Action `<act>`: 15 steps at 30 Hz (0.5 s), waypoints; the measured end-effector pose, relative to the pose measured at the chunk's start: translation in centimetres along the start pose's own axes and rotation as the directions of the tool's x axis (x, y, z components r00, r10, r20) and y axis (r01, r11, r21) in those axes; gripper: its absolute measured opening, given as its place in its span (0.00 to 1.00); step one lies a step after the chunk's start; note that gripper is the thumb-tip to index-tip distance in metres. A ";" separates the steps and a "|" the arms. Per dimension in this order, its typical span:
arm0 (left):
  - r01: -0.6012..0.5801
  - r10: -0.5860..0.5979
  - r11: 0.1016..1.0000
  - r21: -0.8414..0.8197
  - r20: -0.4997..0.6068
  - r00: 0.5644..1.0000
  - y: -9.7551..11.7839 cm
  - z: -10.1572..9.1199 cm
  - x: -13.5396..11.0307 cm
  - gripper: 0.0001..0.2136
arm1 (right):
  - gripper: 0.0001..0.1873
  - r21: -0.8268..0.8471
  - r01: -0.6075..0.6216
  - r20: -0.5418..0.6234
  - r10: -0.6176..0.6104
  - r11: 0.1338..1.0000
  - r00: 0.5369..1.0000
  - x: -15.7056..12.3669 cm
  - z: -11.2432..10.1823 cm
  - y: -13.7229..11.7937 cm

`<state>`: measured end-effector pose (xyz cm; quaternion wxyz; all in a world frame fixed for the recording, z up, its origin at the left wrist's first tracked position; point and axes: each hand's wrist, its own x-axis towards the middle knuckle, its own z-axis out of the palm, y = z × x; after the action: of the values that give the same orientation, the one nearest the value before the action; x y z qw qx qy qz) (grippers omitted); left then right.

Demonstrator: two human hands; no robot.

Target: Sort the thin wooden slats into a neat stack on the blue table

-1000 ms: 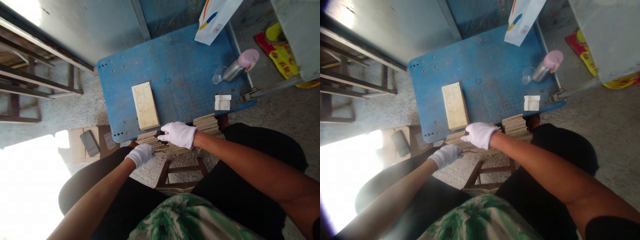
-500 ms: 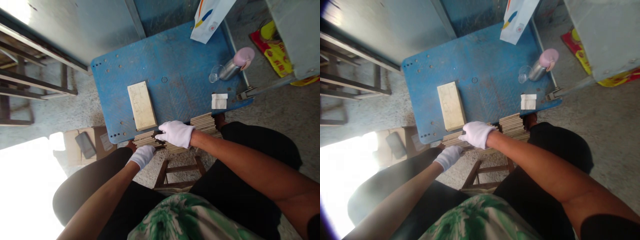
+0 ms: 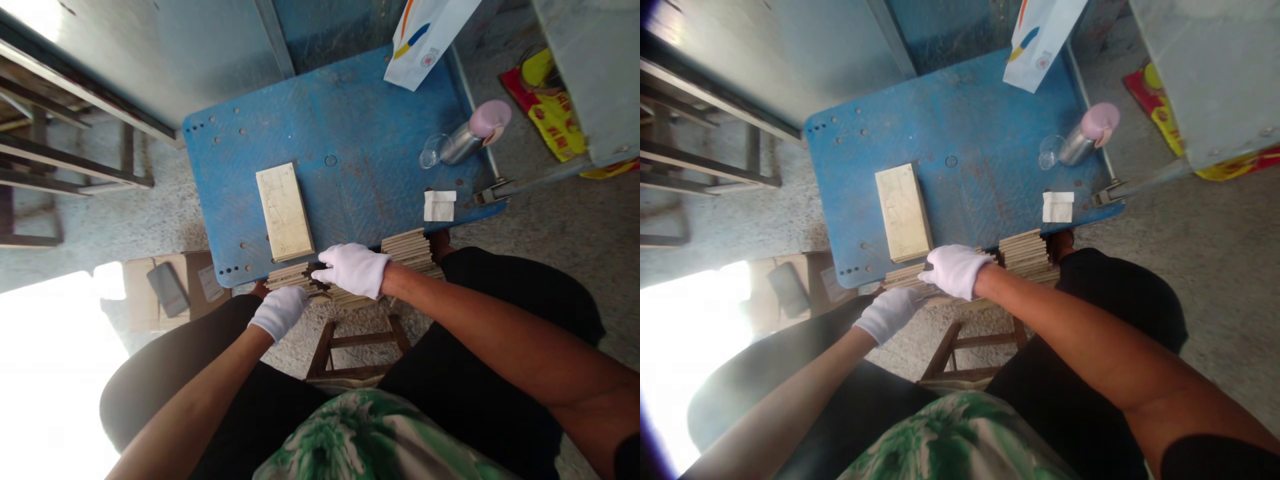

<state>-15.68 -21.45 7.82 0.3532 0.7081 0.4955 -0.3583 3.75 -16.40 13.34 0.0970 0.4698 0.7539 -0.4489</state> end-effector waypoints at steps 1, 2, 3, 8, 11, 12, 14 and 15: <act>-0.005 0.005 1.000 0.009 -0.003 1.000 0.3 -0.6 -0.5 0.18 | 0.21 -0.001 0.000 -0.001 0.000 1.000 1.000 0.0 0.1 0.0; -0.016 0.016 1.000 0.009 -0.009 1.000 0.7 -1.3 -1.1 0.19 | 0.21 -0.002 0.001 -0.003 -0.001 1.000 1.000 0.1 0.3 0.1; -0.031 0.032 0.999 0.006 -0.017 0.999 1.0 -2.0 -1.7 0.19 | 0.21 -0.003 0.005 -0.009 -0.005 1.000 1.000 0.2 0.5 0.2; -0.080 0.082 0.989 0.123 -0.013 0.997 1.5 -5.7 -4.1 0.19 | 0.20 -0.036 0.033 -0.059 -0.035 0.999 0.998 0.6 1.9 0.9; -0.066 0.067 0.975 0.212 0.004 0.998 1.1 -7.6 -4.5 0.18 | 0.18 -0.025 0.002 -0.064 -0.004 1.000 0.998 0.8 2.4 1.2; -0.047 0.048 0.973 0.225 0.001 0.999 0.9 -8.0 -4.5 0.18 | 0.17 -0.014 -0.010 -0.065 0.009 1.000 0.998 0.9 2.5 1.3; -0.026 0.029 0.975 0.222 -0.010 1.000 0.6 -8.4 -4.3 0.18 | 0.17 0.013 -0.028 -0.065 0.029 1.000 0.997 1.0 2.6 1.4; -0.044 0.045 0.975 0.216 -0.001 0.999 0.5 -8.4 -4.1 0.17 | 0.17 0.033 -0.041 -0.064 0.043 0.999 0.997 1.0 2.6 1.4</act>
<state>-14.97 -16.26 15.57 0.2806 0.7542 0.4389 -0.3998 3.62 -17.58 10.41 0.0744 0.5014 0.7393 -0.4433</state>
